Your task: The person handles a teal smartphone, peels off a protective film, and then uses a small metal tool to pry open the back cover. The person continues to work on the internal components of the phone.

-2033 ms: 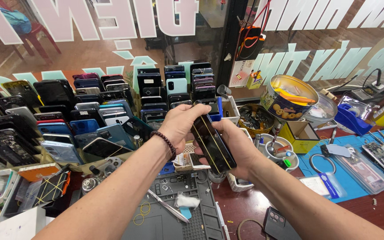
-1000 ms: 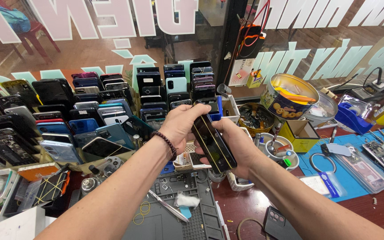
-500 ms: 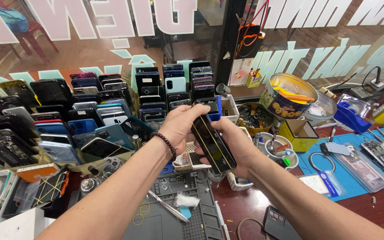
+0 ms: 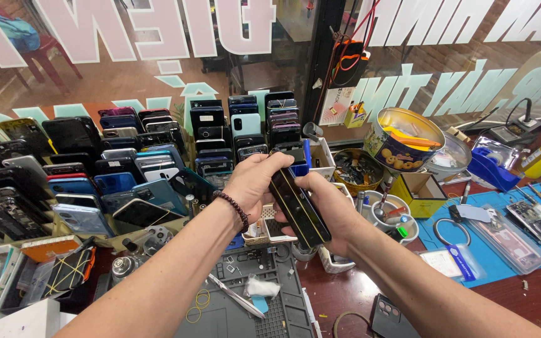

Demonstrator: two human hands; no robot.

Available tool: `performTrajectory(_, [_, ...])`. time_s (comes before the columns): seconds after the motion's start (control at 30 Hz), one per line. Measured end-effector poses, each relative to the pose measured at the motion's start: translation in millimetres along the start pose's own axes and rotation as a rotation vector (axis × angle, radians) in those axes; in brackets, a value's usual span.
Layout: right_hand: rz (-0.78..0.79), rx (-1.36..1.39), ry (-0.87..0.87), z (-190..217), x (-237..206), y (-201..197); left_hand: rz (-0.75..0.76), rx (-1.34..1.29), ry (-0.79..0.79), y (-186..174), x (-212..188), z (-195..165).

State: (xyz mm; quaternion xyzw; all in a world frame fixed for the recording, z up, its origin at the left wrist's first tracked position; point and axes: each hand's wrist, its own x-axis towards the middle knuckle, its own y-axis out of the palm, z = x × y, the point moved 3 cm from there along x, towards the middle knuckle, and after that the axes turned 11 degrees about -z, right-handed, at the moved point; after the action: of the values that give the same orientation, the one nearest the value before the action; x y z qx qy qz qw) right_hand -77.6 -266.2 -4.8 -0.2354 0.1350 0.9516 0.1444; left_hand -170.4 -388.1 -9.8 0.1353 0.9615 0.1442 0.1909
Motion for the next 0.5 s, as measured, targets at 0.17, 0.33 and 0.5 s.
performTrajectory(0.17, [0.007, 0.009, 0.001, -0.4, 0.9, -0.5, 0.007, 0.000, 0.004, 0.4, 1.0, -0.3])
performTrajectory(0.33, [0.013, 0.007, 0.000, -0.8, 2.3, -0.6, -0.001, 0.007, 0.002, 0.0, 0.7, -0.6])
performTrajectory(0.5, [0.022, -0.009, -0.005, -0.2, 1.5, 0.1, 0.008, 0.022, -0.004, -0.9, -0.8, -1.7])
